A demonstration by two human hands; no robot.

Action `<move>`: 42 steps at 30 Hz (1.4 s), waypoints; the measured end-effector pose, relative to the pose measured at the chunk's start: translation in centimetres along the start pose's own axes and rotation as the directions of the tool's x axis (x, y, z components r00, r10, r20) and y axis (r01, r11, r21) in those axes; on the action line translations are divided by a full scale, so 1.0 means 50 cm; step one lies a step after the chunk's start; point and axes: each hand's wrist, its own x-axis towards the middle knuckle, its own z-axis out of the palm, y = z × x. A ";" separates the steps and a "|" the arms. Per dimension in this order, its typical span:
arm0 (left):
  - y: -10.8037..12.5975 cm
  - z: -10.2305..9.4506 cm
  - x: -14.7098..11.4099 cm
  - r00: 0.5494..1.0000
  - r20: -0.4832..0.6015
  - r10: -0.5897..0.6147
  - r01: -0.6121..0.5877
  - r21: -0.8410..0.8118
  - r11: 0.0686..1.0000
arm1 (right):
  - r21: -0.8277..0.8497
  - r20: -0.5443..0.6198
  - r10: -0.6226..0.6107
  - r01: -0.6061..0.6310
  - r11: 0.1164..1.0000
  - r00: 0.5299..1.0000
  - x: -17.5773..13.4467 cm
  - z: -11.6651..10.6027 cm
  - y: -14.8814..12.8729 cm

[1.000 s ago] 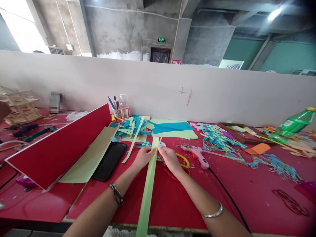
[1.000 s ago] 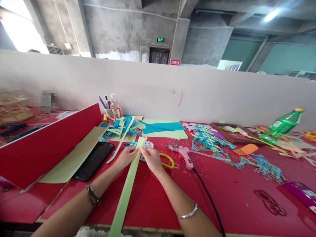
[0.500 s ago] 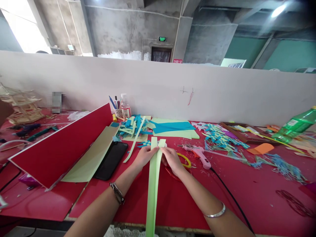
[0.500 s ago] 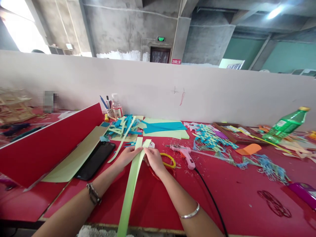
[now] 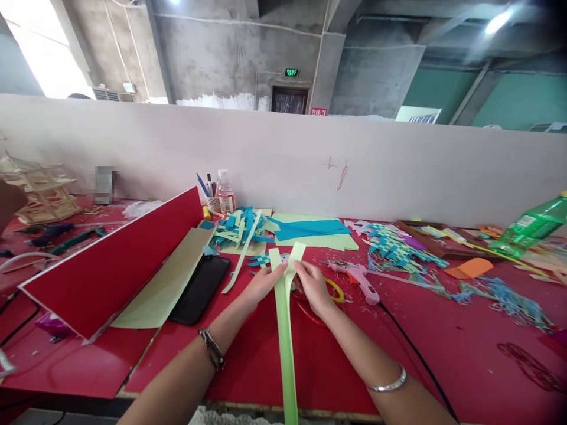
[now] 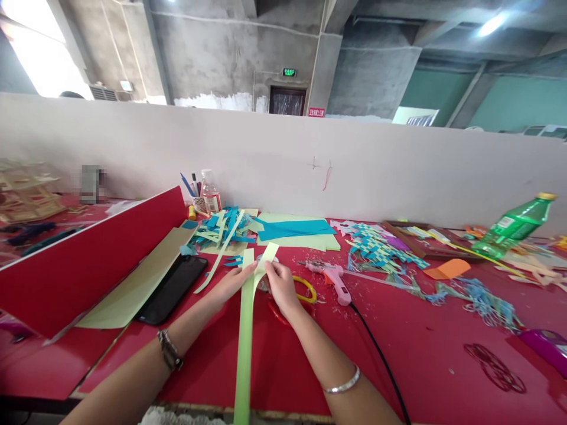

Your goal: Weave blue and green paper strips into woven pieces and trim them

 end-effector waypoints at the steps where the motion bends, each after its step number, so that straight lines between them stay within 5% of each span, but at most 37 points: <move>1: 0.000 0.002 -0.002 0.999 0.031 -0.015 0.014 0.009 1.000 | -0.004 -0.015 -0.011 0.011 1.000 1.000 0.000 -0.002 -0.002; 5: -0.003 0.003 -0.002 0.997 0.071 0.020 -0.024 0.044 0.999 | -0.077 0.031 -0.020 0.022 0.997 0.999 -0.003 -0.003 -0.011; 15: -0.001 -0.010 0.010 0.989 -0.060 0.139 -0.135 0.059 0.989 | -0.102 0.110 0.005 0.007 0.995 0.994 -0.008 0.007 -0.009; 21: 0.001 -0.002 0.000 0.995 0.078 0.063 -0.065 0.031 0.997 | -0.087 0.033 -0.035 0.038 0.996 0.999 -0.004 0.002 -0.011; 29: -0.011 -0.007 0.013 0.992 0.047 0.117 -0.119 0.027 0.993 | -0.039 0.169 -0.012 0.019 0.999 0.986 -0.009 0.008 -0.010; 37: -0.005 -0.013 0.010 0.997 -0.039 0.066 -0.067 -0.029 0.997 | -0.037 0.081 -0.030 0.033 0.999 0.996 -0.003 0.003 0.002; 42: 0.005 -0.004 -0.006 0.993 0.118 -0.010 0.015 -0.046 0.999 | -0.035 0.013 -0.070 0.071 0.997 0.997 0.003 -0.004 0.002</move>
